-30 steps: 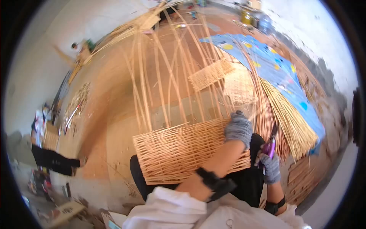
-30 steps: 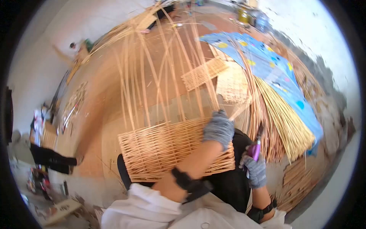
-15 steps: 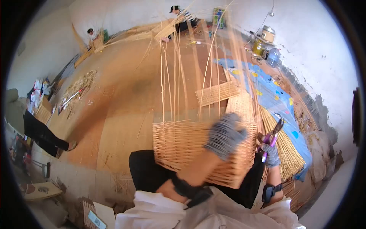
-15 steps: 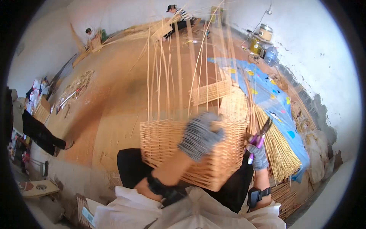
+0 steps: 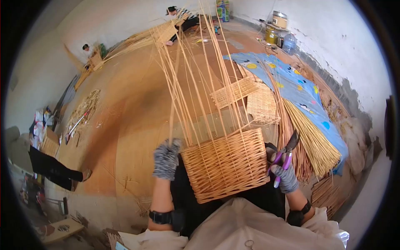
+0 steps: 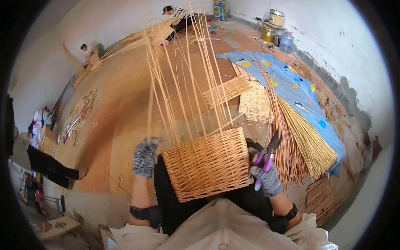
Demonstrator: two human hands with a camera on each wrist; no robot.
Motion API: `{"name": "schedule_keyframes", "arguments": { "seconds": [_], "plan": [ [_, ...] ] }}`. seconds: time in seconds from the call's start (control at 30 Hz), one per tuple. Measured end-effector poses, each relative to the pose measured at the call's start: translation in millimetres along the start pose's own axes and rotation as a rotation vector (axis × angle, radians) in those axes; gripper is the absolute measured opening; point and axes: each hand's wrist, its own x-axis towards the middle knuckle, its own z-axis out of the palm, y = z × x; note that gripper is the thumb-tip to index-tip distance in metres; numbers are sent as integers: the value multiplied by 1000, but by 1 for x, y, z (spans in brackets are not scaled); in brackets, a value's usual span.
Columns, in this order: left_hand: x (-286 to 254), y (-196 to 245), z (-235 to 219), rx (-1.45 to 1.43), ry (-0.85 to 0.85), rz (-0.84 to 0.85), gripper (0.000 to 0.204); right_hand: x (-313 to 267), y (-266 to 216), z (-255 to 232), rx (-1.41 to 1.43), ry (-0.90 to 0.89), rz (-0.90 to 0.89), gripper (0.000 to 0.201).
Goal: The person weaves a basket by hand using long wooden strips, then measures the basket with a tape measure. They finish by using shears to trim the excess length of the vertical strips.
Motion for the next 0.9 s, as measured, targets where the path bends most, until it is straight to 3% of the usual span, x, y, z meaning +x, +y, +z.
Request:
{"name": "schedule_keyframes", "arguments": {
  "seconds": [0.03,0.1,0.2,0.27,0.33,0.43,0.47,0.57,0.67,0.83,0.9],
  "plan": [
    [-2,22,1,62,54,-6,15,-1,-5,-3,-36,36,-56,47],
    [-1,51,14,79,-145,297,17,-3,1,-32,-182,-40,-42,53],
    [15,71,67,221,-359,652,28,-8,7,-32,-475,23,95,65],
    [28,84,116,243,-465,512,31,-15,3,-9,-383,53,158,77],
    [51,81,158,455,-585,782,32,-16,0,-4,-533,23,143,81],
    [54,111,186,1024,-757,626,32,-15,-19,3,-1060,-13,8,85],
    [65,96,185,857,-720,609,32,-13,-31,10,-1254,13,87,88],
    [76,81,165,594,-735,575,35,-2,-33,11,-1447,105,-6,90],
    [63,100,150,595,-674,297,37,16,-41,18,-1615,153,-184,85],
    [50,103,140,613,-616,367,33,31,-36,22,-1724,116,-273,70],
    [46,101,129,541,-595,332,29,29,-35,21,-1634,34,-116,67]
  ]
}}
